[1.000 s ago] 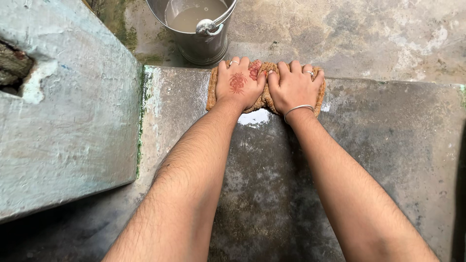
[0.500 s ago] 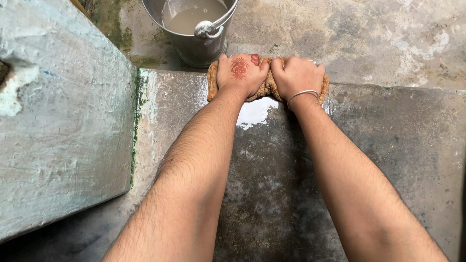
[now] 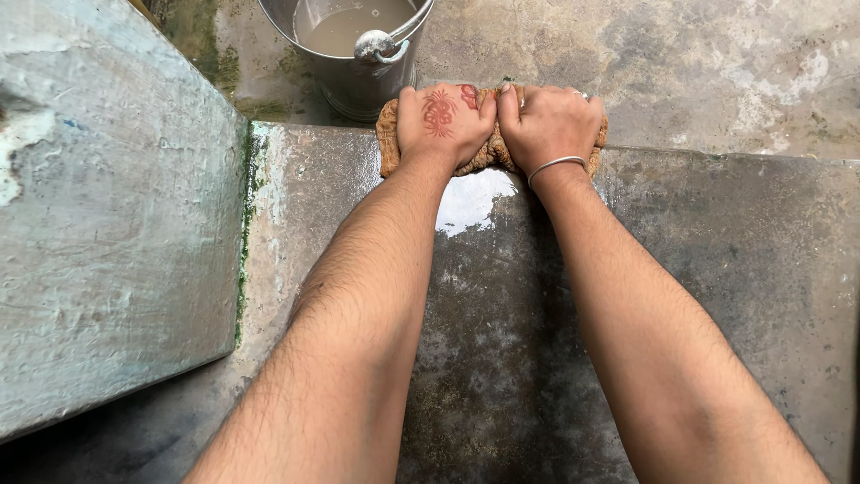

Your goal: The person cleans a concrete floor by hand using a damp cloth, wiping various sections including corners and areas near a bucket.

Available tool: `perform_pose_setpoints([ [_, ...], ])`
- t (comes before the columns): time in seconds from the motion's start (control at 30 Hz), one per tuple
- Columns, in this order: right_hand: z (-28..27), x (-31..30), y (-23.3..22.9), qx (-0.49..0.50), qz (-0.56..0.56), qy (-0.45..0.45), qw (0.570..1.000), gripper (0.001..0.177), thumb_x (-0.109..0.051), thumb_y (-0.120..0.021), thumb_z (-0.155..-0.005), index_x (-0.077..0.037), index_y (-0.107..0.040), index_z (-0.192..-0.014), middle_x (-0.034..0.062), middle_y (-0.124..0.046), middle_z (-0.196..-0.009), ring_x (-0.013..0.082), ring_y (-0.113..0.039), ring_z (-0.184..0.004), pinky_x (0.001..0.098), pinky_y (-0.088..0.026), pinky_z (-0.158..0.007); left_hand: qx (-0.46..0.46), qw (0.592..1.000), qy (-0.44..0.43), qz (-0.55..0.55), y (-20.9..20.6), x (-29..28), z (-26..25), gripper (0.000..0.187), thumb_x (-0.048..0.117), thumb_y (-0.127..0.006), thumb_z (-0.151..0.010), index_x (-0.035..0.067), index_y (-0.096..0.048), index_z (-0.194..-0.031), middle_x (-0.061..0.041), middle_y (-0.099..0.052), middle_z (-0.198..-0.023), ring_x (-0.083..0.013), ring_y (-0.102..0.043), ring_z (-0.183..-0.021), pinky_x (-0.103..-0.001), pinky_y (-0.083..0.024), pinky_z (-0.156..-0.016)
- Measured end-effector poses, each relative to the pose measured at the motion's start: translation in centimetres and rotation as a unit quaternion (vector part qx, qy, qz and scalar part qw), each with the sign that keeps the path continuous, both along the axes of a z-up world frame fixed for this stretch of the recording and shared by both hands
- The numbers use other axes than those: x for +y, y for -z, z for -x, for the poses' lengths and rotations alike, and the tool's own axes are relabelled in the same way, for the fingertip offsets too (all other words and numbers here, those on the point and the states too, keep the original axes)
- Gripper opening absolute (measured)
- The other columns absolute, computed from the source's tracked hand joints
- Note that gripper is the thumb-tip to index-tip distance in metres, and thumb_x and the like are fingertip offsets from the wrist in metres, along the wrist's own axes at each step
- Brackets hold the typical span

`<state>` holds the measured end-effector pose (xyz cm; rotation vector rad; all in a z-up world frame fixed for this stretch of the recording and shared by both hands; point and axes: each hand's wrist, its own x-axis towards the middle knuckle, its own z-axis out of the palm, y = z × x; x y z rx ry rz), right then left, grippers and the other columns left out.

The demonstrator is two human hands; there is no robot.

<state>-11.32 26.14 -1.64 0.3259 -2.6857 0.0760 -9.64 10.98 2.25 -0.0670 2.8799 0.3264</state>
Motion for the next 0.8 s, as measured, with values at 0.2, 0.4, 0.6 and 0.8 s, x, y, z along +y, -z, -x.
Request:
perform_pose_setpoints([
  [0.2,0.7,0.1,-0.1,-0.006,0.016,-0.012,1.0,0.048,-0.045,-0.054,-0.099,-0.013,-0.077,-0.072,0.0126,-0.067,-0.063,0.0346,-0.064,-0.062,0.0477,-0.041,-0.066,-0.002,1.0,-0.002,-0.014,0.1,-0.2,0.7,0.062,0.055,-0.027,-0.1,0.016,-0.076,-0.092,-0.002,-0.074,-0.09,-0.0195,-0.069,-0.091,-0.039,-0.047,-0.087],
  [0.4,0.8,0.1,-0.1,-0.012,0.027,-0.018,0.999,0.048,-0.044,-0.053,-0.1,-0.012,-0.077,-0.074,0.0124,-0.067,-0.064,0.0337,-0.064,-0.063,0.0476,-0.042,-0.068,0.011,0.999,-0.007,-0.032,0.0,-0.2,0.8,0.061,0.053,-0.03,-0.099,0.015,-0.076,-0.087,-0.004,-0.073,-0.082,-0.0214,-0.071,-0.087,-0.04,-0.049,-0.086],
  [0.6,0.3,-0.3,-0.8,-0.147,0.054,-0.008,0.988,0.045,-0.046,-0.045,-0.099,-0.014,-0.077,-0.103,0.0111,-0.074,-0.102,0.0327,-0.065,-0.098,0.0555,-0.039,-0.09,0.108,0.993,-0.005,0.041,1.8,0.0,0.6,0.06,0.056,-0.031,-0.093,0.017,-0.07,-0.117,-0.01,-0.06,-0.131,-0.0213,-0.052,-0.128,-0.049,-0.037,-0.097],
  [0.8,-2.7,-0.1,-0.9,-0.19,0.048,0.015,0.98,0.05,-0.05,-0.039,-0.1,-0.034,-0.058,-0.143,0.0065,-0.052,-0.152,0.0363,-0.047,-0.138,0.0661,-0.023,-0.11,0.051,0.991,0.048,0.113,2.0,0.2,-1.3,0.065,0.058,-0.02,-0.099,0.031,-0.029,-0.157,-0.002,-0.018,-0.168,-0.0264,-0.011,-0.155,-0.066,0.0,-0.119],
])
